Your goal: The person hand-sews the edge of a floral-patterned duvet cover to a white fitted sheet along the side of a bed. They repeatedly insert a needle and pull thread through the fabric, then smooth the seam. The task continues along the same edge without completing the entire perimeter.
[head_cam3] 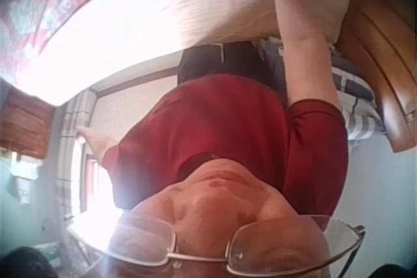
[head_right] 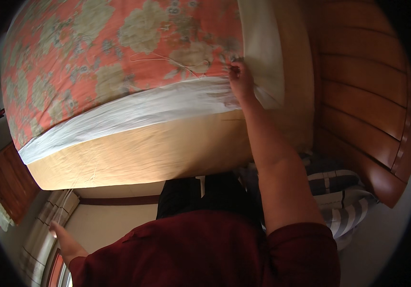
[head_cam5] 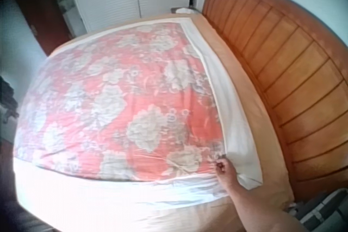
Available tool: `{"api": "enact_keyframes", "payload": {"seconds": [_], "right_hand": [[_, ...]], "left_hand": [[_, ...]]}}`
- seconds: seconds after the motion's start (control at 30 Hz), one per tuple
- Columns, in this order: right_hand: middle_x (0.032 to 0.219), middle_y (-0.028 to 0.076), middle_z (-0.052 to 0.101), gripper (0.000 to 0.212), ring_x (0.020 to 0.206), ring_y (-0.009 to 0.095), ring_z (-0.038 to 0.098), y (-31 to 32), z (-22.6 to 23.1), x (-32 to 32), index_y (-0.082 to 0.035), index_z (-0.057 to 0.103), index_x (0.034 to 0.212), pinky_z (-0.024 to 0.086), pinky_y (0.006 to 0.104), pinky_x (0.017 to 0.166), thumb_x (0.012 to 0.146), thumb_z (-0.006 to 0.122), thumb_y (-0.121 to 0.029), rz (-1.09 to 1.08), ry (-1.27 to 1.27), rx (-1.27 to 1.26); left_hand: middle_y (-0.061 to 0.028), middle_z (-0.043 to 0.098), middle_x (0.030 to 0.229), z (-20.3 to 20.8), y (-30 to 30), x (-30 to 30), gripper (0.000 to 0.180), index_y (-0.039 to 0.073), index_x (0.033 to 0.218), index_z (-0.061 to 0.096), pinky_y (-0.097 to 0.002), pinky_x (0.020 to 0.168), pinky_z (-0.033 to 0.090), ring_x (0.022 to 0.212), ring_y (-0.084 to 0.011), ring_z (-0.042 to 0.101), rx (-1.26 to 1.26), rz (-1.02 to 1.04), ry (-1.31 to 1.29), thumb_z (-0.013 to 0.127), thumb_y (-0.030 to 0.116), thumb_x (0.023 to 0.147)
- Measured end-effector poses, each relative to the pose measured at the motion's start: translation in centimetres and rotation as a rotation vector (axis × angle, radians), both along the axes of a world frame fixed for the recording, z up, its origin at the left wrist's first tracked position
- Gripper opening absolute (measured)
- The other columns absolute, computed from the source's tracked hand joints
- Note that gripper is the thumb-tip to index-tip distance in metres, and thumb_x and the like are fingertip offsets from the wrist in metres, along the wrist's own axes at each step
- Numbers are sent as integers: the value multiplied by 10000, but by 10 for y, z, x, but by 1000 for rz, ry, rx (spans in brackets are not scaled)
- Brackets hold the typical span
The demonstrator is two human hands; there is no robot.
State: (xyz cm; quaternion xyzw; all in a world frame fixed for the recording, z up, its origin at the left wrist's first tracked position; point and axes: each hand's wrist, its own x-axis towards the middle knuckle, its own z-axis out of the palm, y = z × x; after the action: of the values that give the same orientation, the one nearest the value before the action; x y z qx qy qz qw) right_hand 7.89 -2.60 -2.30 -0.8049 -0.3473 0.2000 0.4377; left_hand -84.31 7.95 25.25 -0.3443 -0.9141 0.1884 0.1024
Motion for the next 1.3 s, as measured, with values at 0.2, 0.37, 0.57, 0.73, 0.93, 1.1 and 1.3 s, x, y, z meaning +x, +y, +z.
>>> {"api": "enact_keyframes", "payload": {"seconds": [0.2,0.37,0.57,0.73,0.93,1.1,1.3], "right_hand": [[839,95,636,181,771,201,614,5,-3,-3,-37,575,967,487,311,707,796,597,-91,7,-8,-46],[832,100,630,174,769,216,616,0,1,6,-44,578,960,484,325,694,799,599,-107,27,-107,-81],[816,100,623,170,739,216,607,4,3,2,-52,581,961,482,318,686,812,604,-129,37,-145,-129],[819,75,621,163,753,160,597,3,-9,4,-52,582,962,476,293,686,824,604,-135,26,9,-53],[925,49,602,245,830,123,570,-1,-9,3,-35,535,1056,474,259,733,829,618,-73,65,138,-40],[894,81,624,197,795,150,601,-2,-15,5,-27,552,994,491,288,724,803,599,-37,42,92,29],[867,77,632,213,784,162,613,2,-7,0,-27,549,986,497,288,719,780,605,-21,72,50,19]], "left_hand": [[-153,641,901,-48,-7,0,193,19,926,633,-442,744,485,831,-314,611,-658,-595,131,523,118,803],[-154,553,1104,-156,45,346,349,36,1085,573,-373,903,414,1060,-306,516,61,-1001,-920,518,-54,751],[-147,590,903,-195,32,581,236,46,927,611,-403,687,492,805,-339,592,-11,-1168,-1213,693,175,747],[-152,604,858,-240,37,611,203,46,949,585,-417,628,511,734,-318,617,-217,-1098,-1143,615,197,815],[-182,629,770,-215,40,601,126,54,864,585,-406,587,481,667,-352,618,-42,-1015,-1324,566,179,856],[-178,623,803,-232,66,503,148,79,912,585,-405,650,476,768,-353,615,97,-926,-1165,494,192,888],[-114,643,904,-213,87,164,209,40,961,613,-328,751,455,826,-221,589,133,-579,-713,444,137,884]]}}
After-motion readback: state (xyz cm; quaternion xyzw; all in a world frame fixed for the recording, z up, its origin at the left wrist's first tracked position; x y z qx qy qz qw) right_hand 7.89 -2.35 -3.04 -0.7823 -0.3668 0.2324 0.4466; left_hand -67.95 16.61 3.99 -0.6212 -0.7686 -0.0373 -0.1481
